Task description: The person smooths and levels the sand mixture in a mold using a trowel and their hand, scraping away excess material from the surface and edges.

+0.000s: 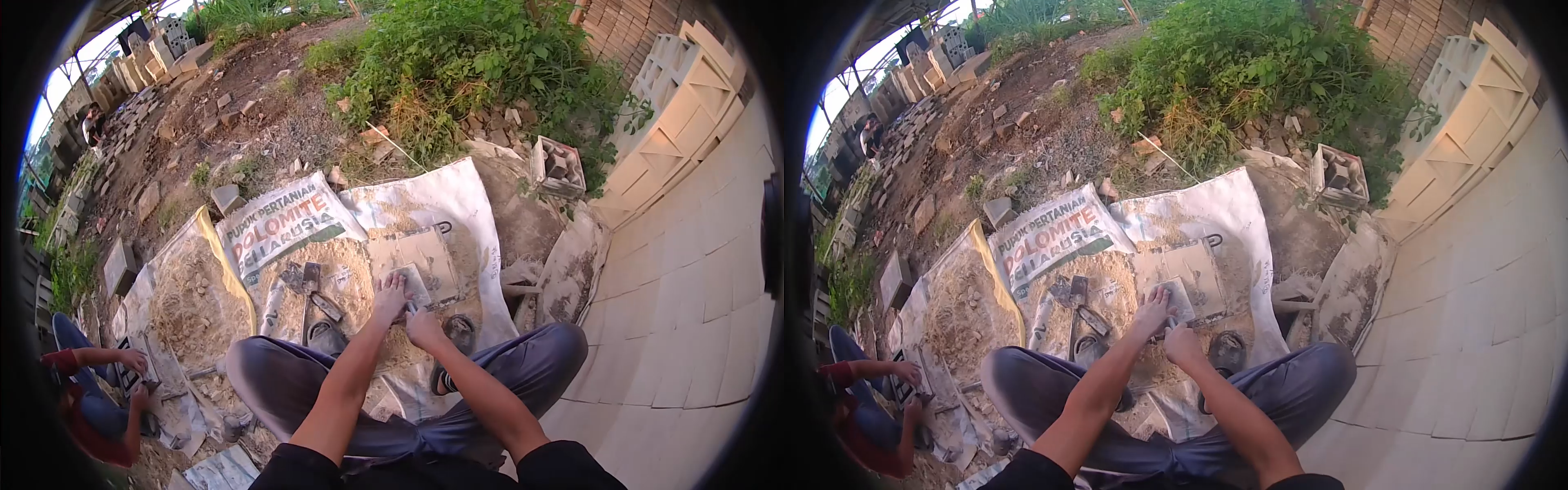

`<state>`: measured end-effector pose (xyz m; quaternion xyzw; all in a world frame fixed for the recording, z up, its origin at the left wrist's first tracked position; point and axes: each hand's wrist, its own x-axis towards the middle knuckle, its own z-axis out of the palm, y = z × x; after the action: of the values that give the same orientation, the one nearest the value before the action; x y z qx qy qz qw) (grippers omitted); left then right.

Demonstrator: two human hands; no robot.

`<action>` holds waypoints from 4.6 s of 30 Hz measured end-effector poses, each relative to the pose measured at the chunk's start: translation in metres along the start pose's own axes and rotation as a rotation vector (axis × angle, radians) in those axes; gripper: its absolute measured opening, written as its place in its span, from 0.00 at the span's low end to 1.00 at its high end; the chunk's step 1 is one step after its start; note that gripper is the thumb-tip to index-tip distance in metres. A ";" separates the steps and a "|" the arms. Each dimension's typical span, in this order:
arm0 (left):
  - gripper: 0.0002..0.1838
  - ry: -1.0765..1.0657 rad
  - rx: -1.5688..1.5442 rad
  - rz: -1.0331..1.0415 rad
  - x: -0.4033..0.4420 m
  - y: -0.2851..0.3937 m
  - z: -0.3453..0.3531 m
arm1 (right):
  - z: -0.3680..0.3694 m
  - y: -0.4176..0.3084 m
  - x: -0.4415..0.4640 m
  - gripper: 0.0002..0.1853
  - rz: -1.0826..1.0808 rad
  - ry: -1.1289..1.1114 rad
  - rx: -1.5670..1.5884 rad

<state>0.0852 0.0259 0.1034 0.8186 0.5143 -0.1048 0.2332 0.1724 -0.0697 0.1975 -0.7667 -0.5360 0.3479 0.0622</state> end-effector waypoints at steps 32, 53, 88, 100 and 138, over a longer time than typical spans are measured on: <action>0.20 0.519 -0.810 -0.174 0.086 -0.067 -0.129 | -0.033 -0.038 0.134 0.26 -0.145 0.267 0.145; 0.41 0.124 -0.004 0.184 0.002 0.071 0.025 | 0.009 0.114 0.004 0.25 0.073 0.104 -0.013; 0.45 0.049 0.077 -0.121 0.007 -0.049 -0.024 | 0.045 -0.010 0.037 0.28 0.004 -0.057 0.147; 0.44 -0.082 0.086 -0.132 -0.075 0.015 0.011 | 0.052 0.041 -0.059 0.26 0.089 -0.020 0.113; 0.39 0.090 0.106 0.097 0.019 0.093 0.013 | -0.019 0.110 -0.001 0.30 0.175 0.001 0.170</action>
<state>0.1781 0.0009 0.1093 0.8576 0.4776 -0.0836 0.1713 0.2695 -0.1113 0.1604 -0.8028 -0.4356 0.3956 0.0966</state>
